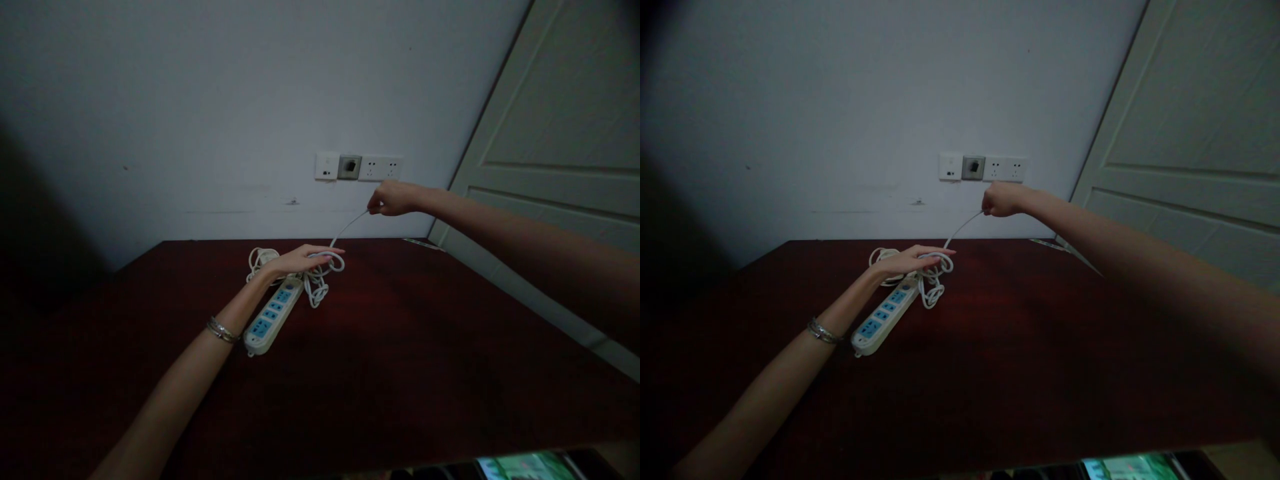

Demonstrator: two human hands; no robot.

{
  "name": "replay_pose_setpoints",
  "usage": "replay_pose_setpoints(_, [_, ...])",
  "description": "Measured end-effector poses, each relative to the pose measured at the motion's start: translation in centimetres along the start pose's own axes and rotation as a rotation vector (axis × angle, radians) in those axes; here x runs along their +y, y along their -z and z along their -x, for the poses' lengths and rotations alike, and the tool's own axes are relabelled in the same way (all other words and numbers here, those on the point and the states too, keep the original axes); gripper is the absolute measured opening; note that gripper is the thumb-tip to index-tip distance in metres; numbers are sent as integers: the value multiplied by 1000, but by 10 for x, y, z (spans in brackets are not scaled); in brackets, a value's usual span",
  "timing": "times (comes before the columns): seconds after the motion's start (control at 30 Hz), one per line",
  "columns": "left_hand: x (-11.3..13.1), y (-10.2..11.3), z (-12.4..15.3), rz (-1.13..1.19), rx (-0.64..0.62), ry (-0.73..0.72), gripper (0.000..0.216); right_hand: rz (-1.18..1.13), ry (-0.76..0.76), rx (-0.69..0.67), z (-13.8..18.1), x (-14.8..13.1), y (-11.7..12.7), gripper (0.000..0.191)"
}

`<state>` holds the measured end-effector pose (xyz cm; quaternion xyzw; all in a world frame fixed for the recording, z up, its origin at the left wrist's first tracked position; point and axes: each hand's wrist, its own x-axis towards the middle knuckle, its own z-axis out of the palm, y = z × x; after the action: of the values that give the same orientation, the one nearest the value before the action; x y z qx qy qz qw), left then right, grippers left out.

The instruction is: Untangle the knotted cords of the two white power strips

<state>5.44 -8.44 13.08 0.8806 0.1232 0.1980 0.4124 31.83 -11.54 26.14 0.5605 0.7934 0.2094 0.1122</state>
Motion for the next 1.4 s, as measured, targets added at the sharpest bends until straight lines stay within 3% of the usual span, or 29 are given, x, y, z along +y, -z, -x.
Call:
replay_pose_setpoints(0.13, [-6,4,0,101,-73,-14,29,12,9,7,0,-2,-3,26])
replay_pose_setpoints(0.37, [-1,1,7,538,-145,8,22,34,-26,-45,-7,4,-8,27])
replay_pose_setpoints(0.5, [10,0,9,676,-198,-25,46,32,-74,-78,-11,7,-17,30])
replay_pose_setpoints(0.6, [14,-1,8,681,-255,-25,59,29,-94,-100,-12,9,-24,33])
replay_pose_setpoints(0.83, [23,-1,8,641,-282,37,59,-48,-103,-139,-10,17,-44,29])
replay_pose_setpoints(1.03, [35,1,10,493,-255,130,31,-95,-88,-151,-8,23,-59,26])
replay_pose_setpoints(1.2, [35,-1,6,412,-237,190,25,-102,-83,-169,-8,25,-64,24])
replay_pose_setpoints(1.4, [28,-3,1,416,-118,299,21,-63,-159,-168,-4,32,-62,27])
